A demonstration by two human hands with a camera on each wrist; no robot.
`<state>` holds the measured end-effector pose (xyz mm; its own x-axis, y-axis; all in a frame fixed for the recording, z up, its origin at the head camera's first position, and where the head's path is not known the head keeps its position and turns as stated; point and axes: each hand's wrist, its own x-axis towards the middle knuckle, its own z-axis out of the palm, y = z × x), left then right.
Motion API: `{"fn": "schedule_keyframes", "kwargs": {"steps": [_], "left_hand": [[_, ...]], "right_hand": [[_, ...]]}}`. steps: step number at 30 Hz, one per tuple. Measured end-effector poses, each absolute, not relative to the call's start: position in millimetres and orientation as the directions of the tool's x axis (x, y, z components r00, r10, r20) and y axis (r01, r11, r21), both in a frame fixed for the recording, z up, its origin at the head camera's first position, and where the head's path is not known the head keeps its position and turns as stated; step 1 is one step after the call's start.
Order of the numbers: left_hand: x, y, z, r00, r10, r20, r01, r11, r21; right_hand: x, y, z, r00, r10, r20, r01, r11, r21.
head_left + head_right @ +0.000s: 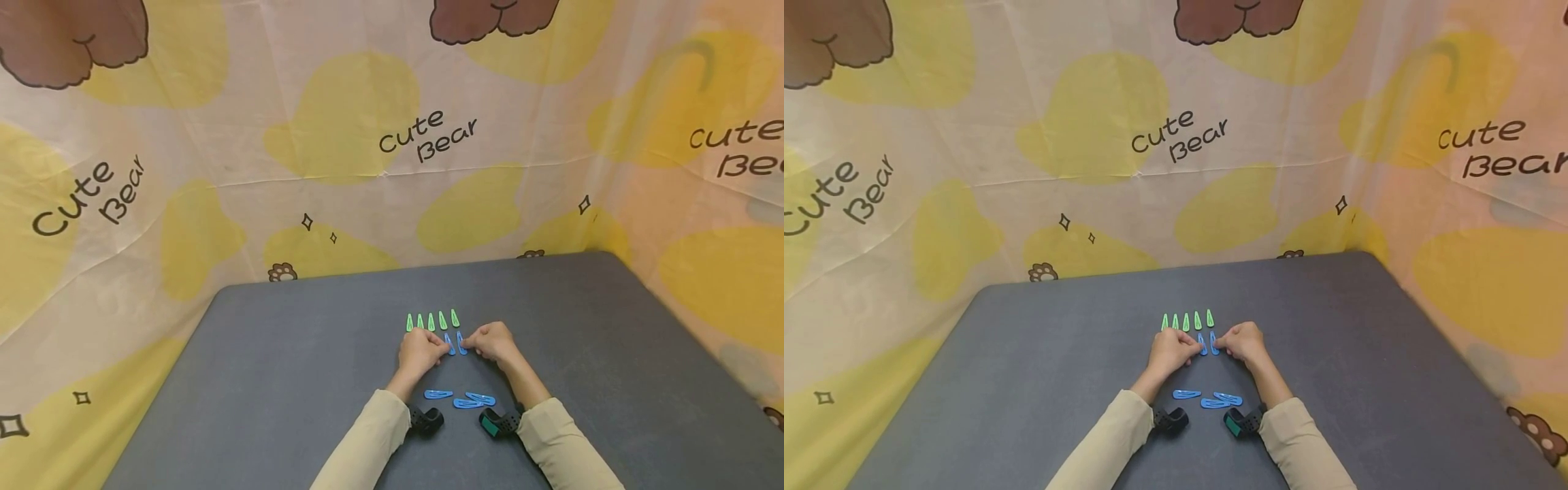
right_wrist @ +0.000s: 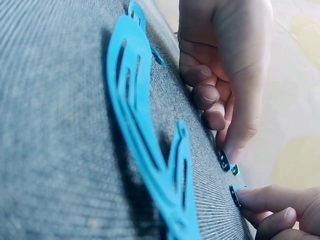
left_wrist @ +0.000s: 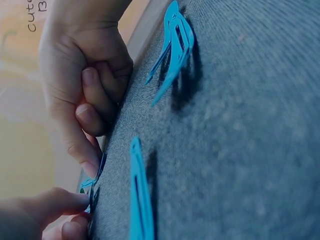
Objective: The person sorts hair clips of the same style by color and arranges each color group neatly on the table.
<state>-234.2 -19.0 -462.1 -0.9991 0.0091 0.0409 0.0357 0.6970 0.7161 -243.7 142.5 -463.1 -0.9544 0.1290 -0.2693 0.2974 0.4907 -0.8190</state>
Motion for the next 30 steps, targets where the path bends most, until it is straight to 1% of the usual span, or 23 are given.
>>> {"fn": "schedule_keyframes", "kwargs": {"steps": [9, 19, 30], "left_hand": [[-235.4, -17.4, -462.9, -1.000, -0.017, 0.016, -0.001, 0.707, 0.707], [-235.7, -18.5, -463.0, -1.000, -0.007, 0.024, 0.012, 0.699, 0.715], [-231.9, -21.7, -461.8, -0.999, 0.041, 0.035, 0.053, 0.600, 0.799]], "right_hand": [[-244.2, 142.2, -463.3, -0.952, 0.134, -0.274, 0.304, 0.489, -0.818], [-244.8, 142.9, -464.7, -0.955, 0.126, -0.268, 0.295, 0.478, -0.828], [-245.8, 142.6, -465.3, -0.953, 0.129, -0.275, 0.302, 0.477, -0.825]]}}
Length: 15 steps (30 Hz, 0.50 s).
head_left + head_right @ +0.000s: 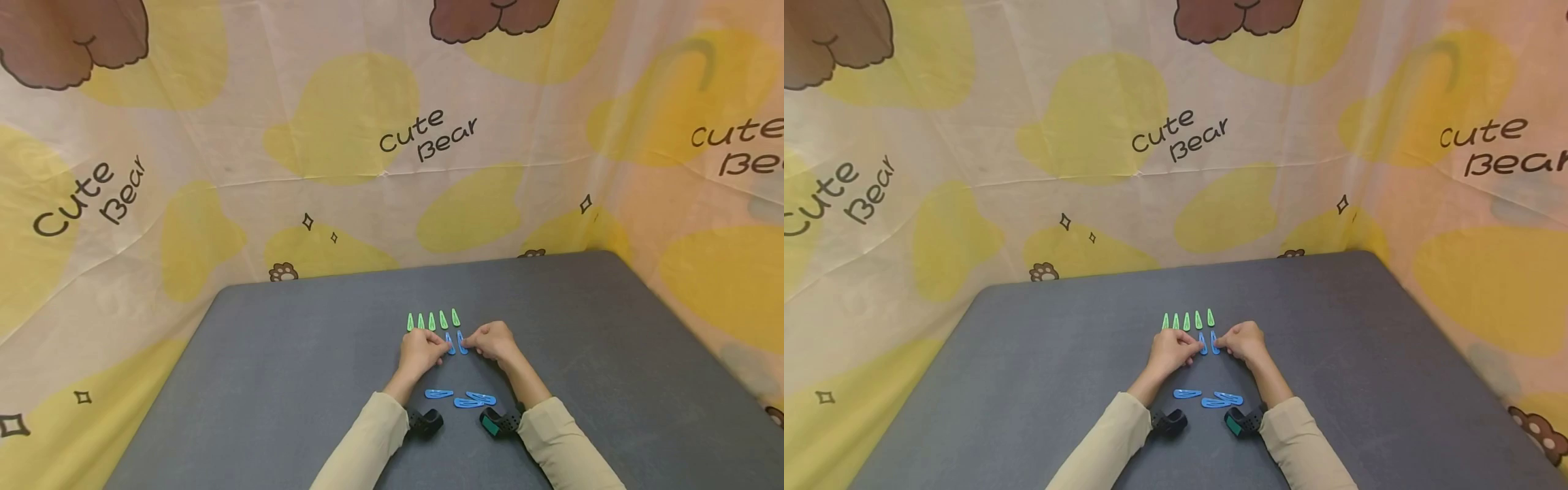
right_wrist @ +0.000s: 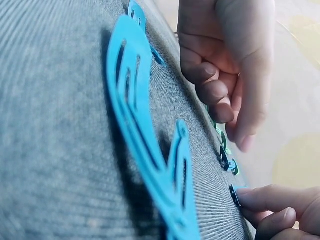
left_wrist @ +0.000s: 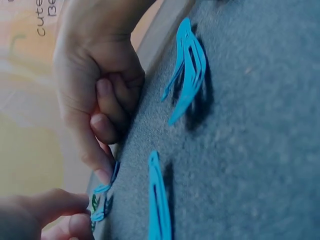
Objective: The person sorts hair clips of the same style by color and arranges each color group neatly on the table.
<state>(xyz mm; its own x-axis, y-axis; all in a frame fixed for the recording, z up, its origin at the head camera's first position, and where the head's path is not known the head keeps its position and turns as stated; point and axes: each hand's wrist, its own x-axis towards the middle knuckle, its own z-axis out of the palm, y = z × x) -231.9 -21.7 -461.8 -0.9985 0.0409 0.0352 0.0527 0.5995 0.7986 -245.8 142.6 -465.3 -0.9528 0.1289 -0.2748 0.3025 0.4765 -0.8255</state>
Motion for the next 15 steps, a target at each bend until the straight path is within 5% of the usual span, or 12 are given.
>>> {"fn": "schedule_keyframes", "kwargs": {"steps": [15], "left_hand": [[-207.9, -39.5, -451.4, -0.967, 0.253, -0.004, 0.140, 0.550, 0.823]], "right_hand": [[-246.0, 143.2, -464.8, -0.950, 0.128, -0.285, 0.311, 0.475, -0.823]]}}
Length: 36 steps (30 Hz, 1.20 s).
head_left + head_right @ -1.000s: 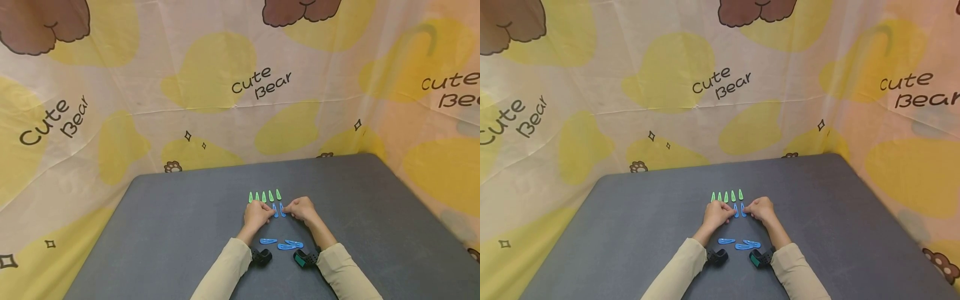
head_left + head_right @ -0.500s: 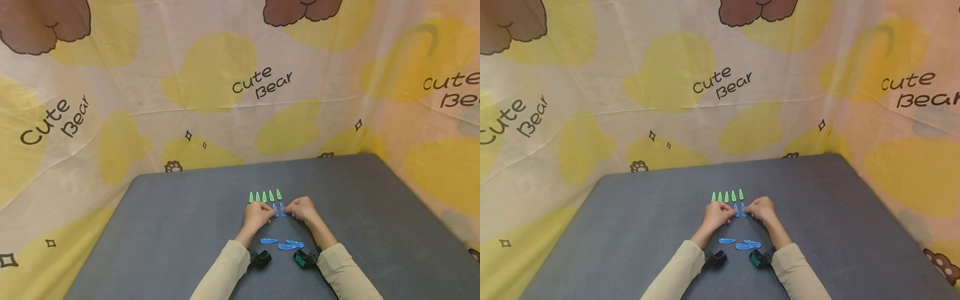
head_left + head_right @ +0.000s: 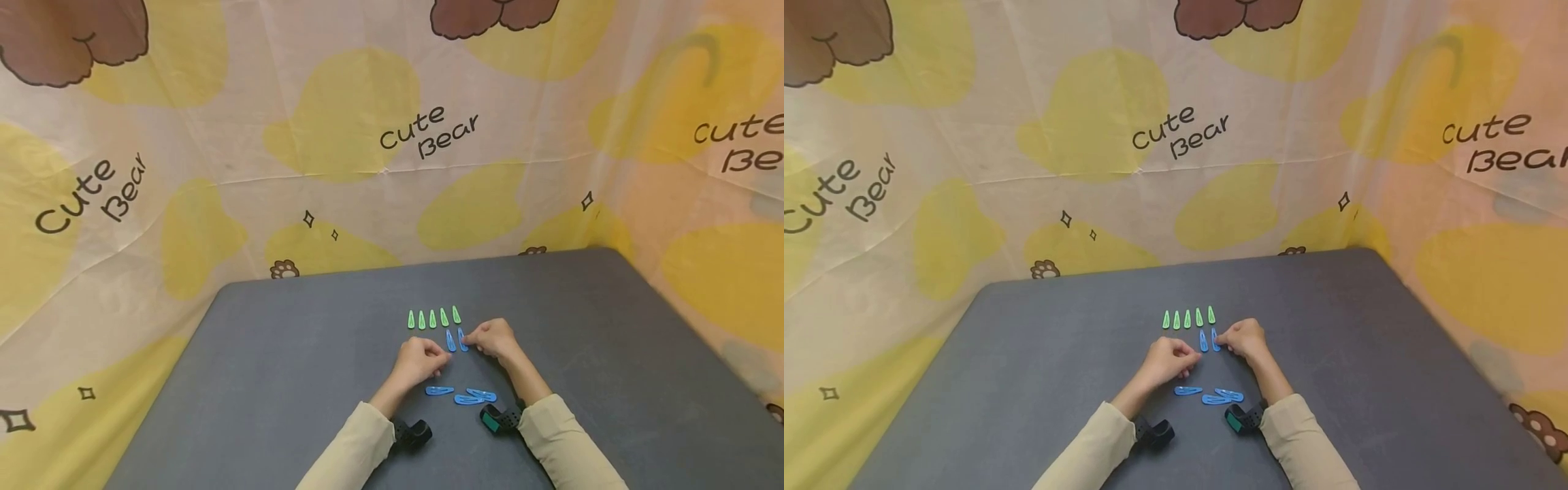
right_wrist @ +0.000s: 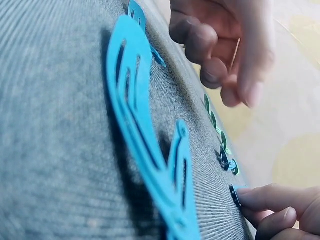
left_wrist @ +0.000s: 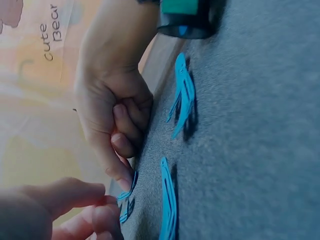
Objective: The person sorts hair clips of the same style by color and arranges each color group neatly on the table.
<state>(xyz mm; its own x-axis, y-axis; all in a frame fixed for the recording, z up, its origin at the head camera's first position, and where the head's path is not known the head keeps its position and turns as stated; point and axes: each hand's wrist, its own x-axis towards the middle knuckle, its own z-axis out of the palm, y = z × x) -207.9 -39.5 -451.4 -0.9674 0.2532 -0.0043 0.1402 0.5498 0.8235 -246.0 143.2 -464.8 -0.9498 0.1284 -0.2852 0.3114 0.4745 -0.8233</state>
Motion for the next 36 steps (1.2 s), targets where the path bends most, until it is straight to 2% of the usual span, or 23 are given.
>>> {"fn": "schedule_keyframes", "kwargs": {"steps": [14, 25, 36], "left_hand": [[-187.0, -54.7, -447.9, -0.933, 0.358, 0.028, 0.254, 0.602, 0.757], [-182.0, -60.6, -450.7, -0.919, 0.391, -0.045, 0.229, 0.623, 0.748], [-181.5, -62.3, -452.0, -0.923, 0.383, -0.036, 0.228, 0.621, 0.750]], "right_hand": [[-245.4, 142.6, -462.5, -0.950, 0.131, -0.282, 0.310, 0.482, -0.819], [-245.6, 142.2, -461.3, -0.943, 0.130, -0.305, 0.328, 0.498, -0.803], [-245.8, 143.4, -461.4, -0.940, 0.111, -0.323, 0.335, 0.493, -0.803]]}}
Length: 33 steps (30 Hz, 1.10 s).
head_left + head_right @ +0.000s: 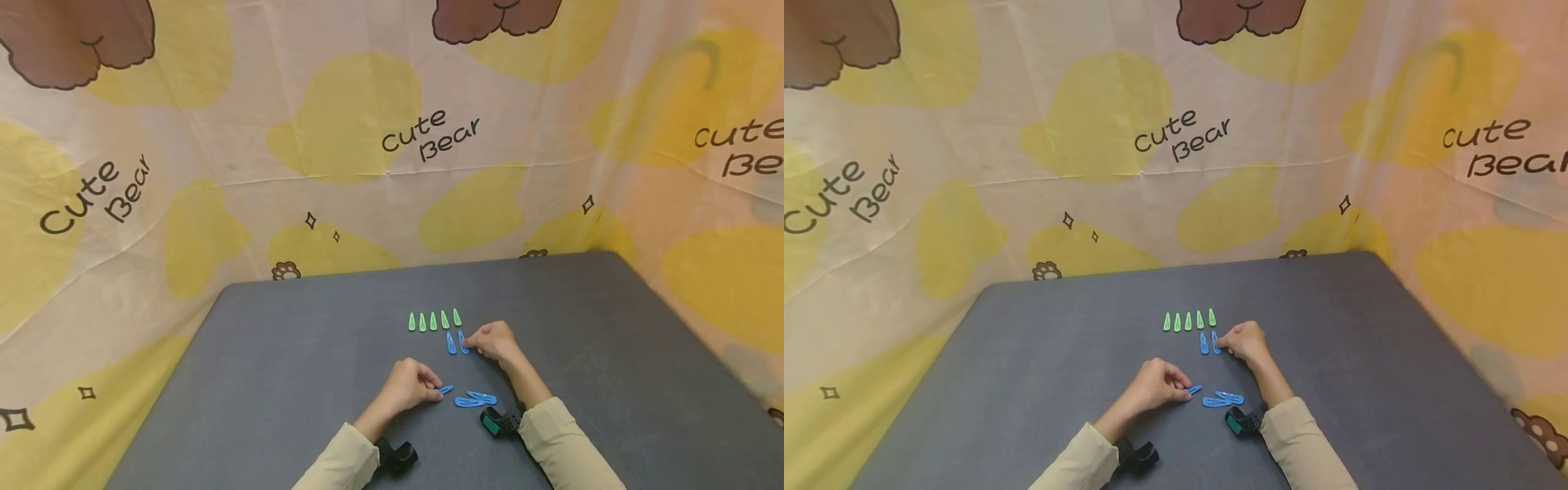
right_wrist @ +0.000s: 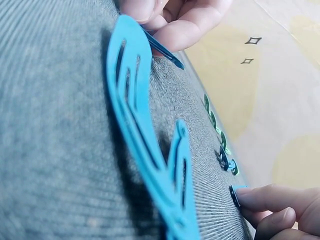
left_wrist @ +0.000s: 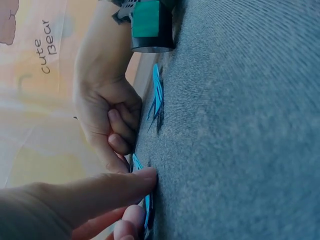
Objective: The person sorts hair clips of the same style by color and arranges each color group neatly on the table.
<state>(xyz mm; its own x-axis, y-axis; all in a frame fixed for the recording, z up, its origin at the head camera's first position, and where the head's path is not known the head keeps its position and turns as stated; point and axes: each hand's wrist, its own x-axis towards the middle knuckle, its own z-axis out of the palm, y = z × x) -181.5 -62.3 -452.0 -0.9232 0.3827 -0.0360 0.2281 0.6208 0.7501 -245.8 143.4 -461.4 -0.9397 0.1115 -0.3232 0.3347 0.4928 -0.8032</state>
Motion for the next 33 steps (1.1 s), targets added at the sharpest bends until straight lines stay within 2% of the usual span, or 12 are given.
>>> {"fn": "schedule_keyframes", "kwargs": {"steps": [23, 33], "left_hand": [[-181.0, -61.1, -454.8, -0.933, 0.359, 0.020, 0.259, 0.634, 0.729], [-185.5, -64.3, -452.9, -0.921, 0.388, -0.030, 0.220, 0.585, 0.780]], "right_hand": [[-245.3, 144.2, -462.0, -0.950, 0.108, -0.293, 0.307, 0.486, -0.818], [-244.6, 144.4, -461.2, -0.953, 0.100, -0.287, 0.298, 0.483, -0.823]]}}
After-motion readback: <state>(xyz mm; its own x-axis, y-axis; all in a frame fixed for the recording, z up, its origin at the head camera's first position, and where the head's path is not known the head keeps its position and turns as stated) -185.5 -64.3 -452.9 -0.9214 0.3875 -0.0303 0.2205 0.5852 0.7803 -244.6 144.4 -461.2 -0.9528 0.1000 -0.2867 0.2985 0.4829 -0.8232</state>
